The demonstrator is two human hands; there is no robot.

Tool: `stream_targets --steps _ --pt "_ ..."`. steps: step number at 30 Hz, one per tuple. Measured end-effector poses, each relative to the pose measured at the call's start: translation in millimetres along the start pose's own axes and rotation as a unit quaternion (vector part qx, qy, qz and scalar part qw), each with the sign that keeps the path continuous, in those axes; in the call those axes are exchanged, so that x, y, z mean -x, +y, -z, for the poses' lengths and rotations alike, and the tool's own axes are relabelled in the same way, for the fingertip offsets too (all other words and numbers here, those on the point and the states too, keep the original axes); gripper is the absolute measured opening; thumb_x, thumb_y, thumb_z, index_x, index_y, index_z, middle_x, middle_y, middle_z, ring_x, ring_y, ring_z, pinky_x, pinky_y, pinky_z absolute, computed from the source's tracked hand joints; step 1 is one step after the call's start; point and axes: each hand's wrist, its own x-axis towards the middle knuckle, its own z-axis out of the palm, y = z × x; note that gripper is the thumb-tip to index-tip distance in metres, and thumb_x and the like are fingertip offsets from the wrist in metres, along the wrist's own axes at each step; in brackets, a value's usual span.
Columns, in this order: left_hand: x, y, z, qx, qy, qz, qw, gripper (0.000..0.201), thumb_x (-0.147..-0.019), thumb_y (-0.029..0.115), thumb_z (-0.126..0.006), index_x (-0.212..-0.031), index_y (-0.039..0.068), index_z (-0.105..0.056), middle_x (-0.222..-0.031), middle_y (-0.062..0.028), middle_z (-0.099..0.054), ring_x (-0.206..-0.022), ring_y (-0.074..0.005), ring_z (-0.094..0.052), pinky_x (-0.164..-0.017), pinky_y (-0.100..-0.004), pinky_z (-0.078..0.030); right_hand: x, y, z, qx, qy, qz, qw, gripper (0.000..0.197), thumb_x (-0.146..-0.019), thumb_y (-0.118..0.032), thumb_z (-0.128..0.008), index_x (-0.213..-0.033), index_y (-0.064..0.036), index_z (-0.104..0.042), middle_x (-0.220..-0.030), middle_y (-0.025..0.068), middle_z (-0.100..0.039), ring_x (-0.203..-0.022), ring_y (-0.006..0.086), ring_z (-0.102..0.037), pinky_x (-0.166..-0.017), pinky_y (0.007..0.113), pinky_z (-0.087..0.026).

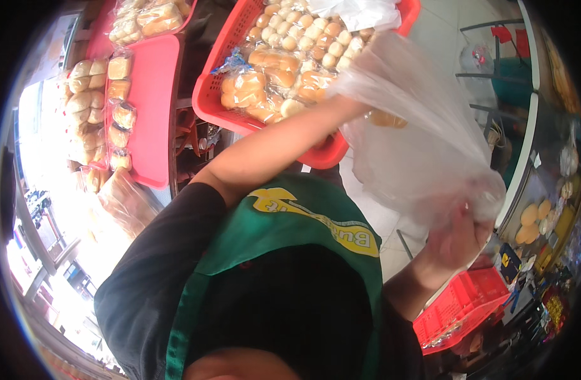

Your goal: The person packs various bread rolls and buns into plastic bags and red baskets. They handle the items by hand, arranging them in trays and bags, and occasionally count coins on the counter.

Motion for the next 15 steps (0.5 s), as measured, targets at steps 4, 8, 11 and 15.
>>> stream_targets --steps 4,8,11,15 --pt "-12.1 -28.4 10.1 0.017 -0.006 0.042 0.999 0.043 -0.079 0.013 -0.068 -0.120 0.007 -0.055 -0.105 -0.0112 -0.064 -0.097 -0.0290 -0.063 -0.083 -0.0424 -0.051 6.7 17.4 24.3 0.181 0.111 -0.022 0.977 0.021 -0.093 -0.009 -0.057 -0.112 -0.0020 -0.059 -0.100 0.0061 -0.062 -0.079 0.0129 -0.056 -0.073 0.030 -0.048" --pt "-21.1 -42.5 14.8 0.011 -0.006 0.041 0.999 0.043 -0.078 0.013 -0.068 -0.120 0.008 -0.056 -0.105 -0.0106 -0.064 -0.097 -0.0287 -0.063 -0.083 -0.0428 -0.051 20.9 23.0 18.5 0.242 0.077 -0.182 0.950 0.021 -0.093 -0.012 -0.061 -0.111 -0.0017 -0.058 -0.096 0.0041 -0.063 -0.068 0.0114 -0.057 -0.058 0.029 -0.047" --pt "-18.4 -31.4 6.2 -0.016 0.002 -0.005 1.000 0.044 -0.078 0.013 -0.068 -0.120 0.008 -0.056 -0.105 -0.0103 -0.064 -0.097 -0.0284 -0.063 -0.083 -0.0431 -0.051 16.9 1.3 2.4 0.124 0.115 -0.099 0.981 0.021 -0.094 -0.015 -0.063 -0.111 -0.0039 -0.058 -0.084 0.0017 -0.061 -0.051 0.0065 -0.047 -0.039 0.021 -0.032" --pt "-0.8 -11.6 -19.3 -0.095 0.035 -0.145 0.984 0.044 -0.078 0.013 -0.068 -0.120 0.009 -0.056 -0.105 -0.0098 -0.064 -0.097 -0.0281 -0.062 -0.083 -0.0435 -0.051 -4.5 -24.3 -17.6 0.272 0.267 0.020 0.924 0.030 -0.098 -0.023 -0.056 -0.124 -0.0098 -0.052 -0.069 0.0005 -0.055 -0.043 0.0048 -0.039 -0.033 0.018 -0.027"
